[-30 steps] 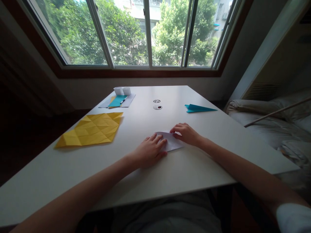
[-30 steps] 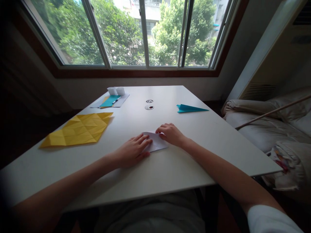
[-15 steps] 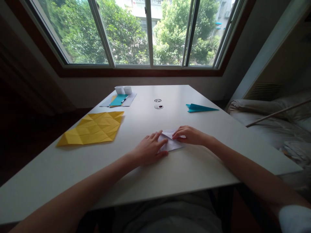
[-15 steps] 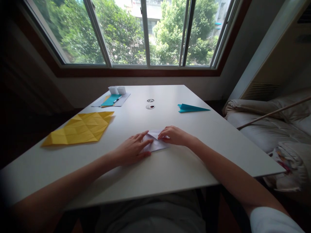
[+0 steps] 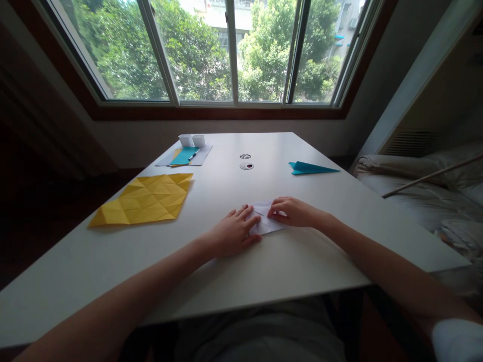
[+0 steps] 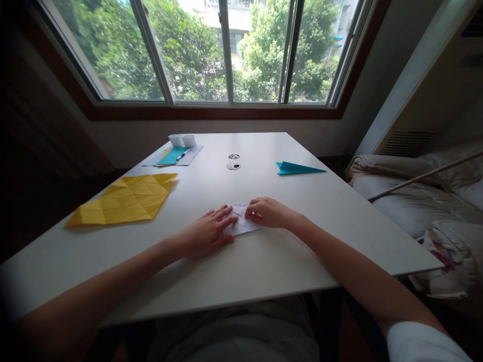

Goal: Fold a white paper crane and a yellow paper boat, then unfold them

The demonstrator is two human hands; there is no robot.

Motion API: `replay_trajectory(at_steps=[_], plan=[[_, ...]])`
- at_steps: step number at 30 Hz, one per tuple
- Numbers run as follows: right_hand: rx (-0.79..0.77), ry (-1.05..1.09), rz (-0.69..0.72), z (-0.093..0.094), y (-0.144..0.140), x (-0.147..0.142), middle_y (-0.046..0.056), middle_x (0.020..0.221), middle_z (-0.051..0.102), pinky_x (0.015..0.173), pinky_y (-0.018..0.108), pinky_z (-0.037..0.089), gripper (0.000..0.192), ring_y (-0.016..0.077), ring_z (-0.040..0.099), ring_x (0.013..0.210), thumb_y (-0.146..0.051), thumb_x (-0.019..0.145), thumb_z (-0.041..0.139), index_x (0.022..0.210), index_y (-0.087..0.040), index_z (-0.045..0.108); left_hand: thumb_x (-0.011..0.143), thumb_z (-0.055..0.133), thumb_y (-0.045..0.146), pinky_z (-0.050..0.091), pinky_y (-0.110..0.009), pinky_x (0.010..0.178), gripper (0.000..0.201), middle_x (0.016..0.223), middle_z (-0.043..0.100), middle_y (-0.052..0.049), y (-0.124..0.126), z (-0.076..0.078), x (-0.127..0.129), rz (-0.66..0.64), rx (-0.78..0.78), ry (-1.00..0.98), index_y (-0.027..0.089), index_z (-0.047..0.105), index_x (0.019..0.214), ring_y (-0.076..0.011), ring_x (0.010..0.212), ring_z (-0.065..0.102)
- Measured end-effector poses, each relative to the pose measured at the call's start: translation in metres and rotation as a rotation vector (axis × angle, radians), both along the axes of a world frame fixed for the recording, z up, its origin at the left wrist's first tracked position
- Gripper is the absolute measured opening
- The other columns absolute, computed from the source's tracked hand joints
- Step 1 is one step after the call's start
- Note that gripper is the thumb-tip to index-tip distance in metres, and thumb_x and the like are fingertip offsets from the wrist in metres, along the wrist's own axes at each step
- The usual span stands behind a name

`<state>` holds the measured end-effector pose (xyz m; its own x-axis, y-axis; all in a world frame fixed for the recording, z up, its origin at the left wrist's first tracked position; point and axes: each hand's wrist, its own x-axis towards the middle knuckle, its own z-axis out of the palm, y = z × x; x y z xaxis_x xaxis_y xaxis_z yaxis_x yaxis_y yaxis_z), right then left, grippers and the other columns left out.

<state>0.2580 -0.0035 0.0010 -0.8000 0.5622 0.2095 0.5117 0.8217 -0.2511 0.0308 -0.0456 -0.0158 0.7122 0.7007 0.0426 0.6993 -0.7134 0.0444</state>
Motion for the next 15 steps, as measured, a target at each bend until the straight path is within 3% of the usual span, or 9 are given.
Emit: replay_trajectory(at_steps=[7, 15], plan=[[0.153, -0.109, -0.163, -0.012, 0.002, -0.017, 0.007, 0.089, 0.063, 0.07, 0.026, 0.039, 0.032, 0.0168, 0.057, 0.081, -0.023, 0.089, 0.04, 0.116, -0.021, 0.057, 0.086, 0.027, 0.057, 0.029, -0.05, 0.098, 0.056, 0.137, 0.035, -0.016, 0.002, 0.001, 0.0, 0.002, 0.02, 0.004, 0.022, 0.04, 0.127, -0.0337, 0.127, 0.028], [0.128, -0.189, -0.164, -0.002, 0.001, -0.014, 0.007, 0.083, 0.064, 0.064, 0.025, 0.035, 0.031, 0.016, 0.057, 0.076, -0.03, 0.09, 0.039, 0.108, -0.024, 0.063, 0.084, 0.028, 0.06, 0.031, -0.05, 0.096, 0.058, 0.137, 0.035, -0.016, 0.004, 0.003, -0.001, 0.012, 0.023, 0.017, 0.024, 0.041, 0.127, -0.0344, 0.126, 0.031]])
